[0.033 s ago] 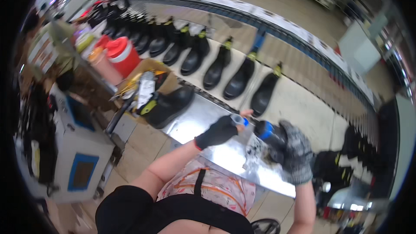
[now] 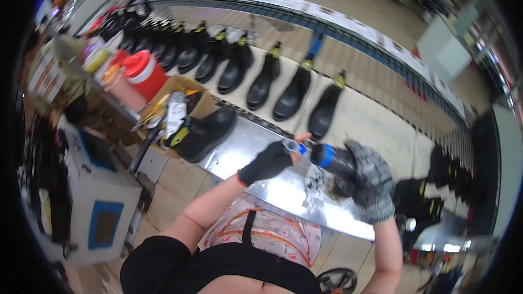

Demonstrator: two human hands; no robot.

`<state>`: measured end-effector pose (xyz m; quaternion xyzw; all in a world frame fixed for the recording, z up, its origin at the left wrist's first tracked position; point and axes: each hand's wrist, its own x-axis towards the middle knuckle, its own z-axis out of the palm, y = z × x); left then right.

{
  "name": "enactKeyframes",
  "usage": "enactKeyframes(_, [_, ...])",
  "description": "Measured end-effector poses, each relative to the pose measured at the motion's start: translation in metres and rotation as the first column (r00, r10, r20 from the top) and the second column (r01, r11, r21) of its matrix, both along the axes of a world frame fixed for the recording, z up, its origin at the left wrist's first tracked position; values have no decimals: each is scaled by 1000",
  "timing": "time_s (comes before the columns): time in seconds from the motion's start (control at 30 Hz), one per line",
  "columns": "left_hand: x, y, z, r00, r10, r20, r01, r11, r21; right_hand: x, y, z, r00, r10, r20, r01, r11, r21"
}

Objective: Using a brush, chemical solution from a bottle, and a scraper tool to clean and prep black work boots on an assembly line.

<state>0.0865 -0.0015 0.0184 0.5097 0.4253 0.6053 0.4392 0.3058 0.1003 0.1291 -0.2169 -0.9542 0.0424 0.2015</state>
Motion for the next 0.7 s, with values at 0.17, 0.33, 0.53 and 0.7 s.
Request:
enactKeyframes(0.17, [3, 2, 11, 994, -105, -43, 99, 987, -124, -2, 11, 33, 997, -11, 77, 1, 992, 125])
enactKeyframes(0.33, [6, 0, 15, 928, -360, -98, 314, 894, -320, 5, 11, 45, 987, 33, 155, -60, 983, 175])
enactKeyframes(0.53, [10, -1, 23, 873, -486, -28, 460, 842, -282, 3, 8, 55, 978, 58, 202, -105, 968, 229])
enactKeyframes(0.7, [11, 1, 8, 868, -494, 43, 483, 822, -304, -2, 10, 60, 965, 94, 245, -153, 959, 238])
